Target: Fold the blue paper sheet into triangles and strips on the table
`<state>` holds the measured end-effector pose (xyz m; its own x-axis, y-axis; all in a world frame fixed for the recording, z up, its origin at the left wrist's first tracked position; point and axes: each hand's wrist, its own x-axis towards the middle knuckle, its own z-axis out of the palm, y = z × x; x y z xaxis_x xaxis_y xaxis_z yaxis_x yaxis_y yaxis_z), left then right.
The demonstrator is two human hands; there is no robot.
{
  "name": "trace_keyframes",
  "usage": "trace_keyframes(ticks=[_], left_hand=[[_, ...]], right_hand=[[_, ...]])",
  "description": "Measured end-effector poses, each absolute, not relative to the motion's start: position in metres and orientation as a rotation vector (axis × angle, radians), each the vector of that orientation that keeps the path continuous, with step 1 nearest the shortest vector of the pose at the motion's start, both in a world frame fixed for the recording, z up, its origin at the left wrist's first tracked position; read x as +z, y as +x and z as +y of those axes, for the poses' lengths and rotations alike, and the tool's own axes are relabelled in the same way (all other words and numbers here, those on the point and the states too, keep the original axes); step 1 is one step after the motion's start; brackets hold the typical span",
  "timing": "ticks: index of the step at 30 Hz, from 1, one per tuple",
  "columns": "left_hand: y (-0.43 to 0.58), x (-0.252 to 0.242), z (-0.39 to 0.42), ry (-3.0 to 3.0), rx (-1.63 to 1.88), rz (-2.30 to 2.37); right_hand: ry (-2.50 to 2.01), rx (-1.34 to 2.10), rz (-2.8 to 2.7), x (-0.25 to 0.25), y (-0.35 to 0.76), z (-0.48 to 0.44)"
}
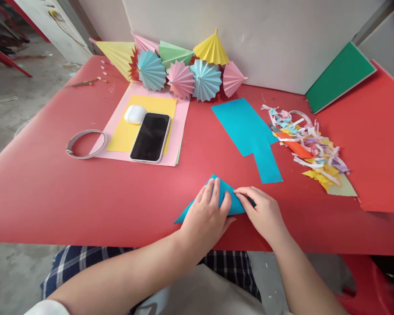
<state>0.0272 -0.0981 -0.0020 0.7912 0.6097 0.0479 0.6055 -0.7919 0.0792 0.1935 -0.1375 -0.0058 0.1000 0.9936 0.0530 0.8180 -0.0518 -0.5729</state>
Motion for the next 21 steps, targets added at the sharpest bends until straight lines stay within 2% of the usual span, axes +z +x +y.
trace_keyframes(ticks=[12, 17, 21], left_hand=[[0.026, -0.001, -0.098, 2.871, 0.158, 0.969], [0.026, 0.002, -0.098, 2.896, 0.138, 0.977], [0.027, 0.002, -0.098, 2.908, 0.152, 0.974]], right_hand=[[-1.912, 0.415, -1.806, -0.004, 0.195, -0.138], [-1.808, 0.205, -2.023, 0.006, 0.197, -0.129], [-1.722, 0.260, -2.211, 0.014, 0.191, -0.106]])
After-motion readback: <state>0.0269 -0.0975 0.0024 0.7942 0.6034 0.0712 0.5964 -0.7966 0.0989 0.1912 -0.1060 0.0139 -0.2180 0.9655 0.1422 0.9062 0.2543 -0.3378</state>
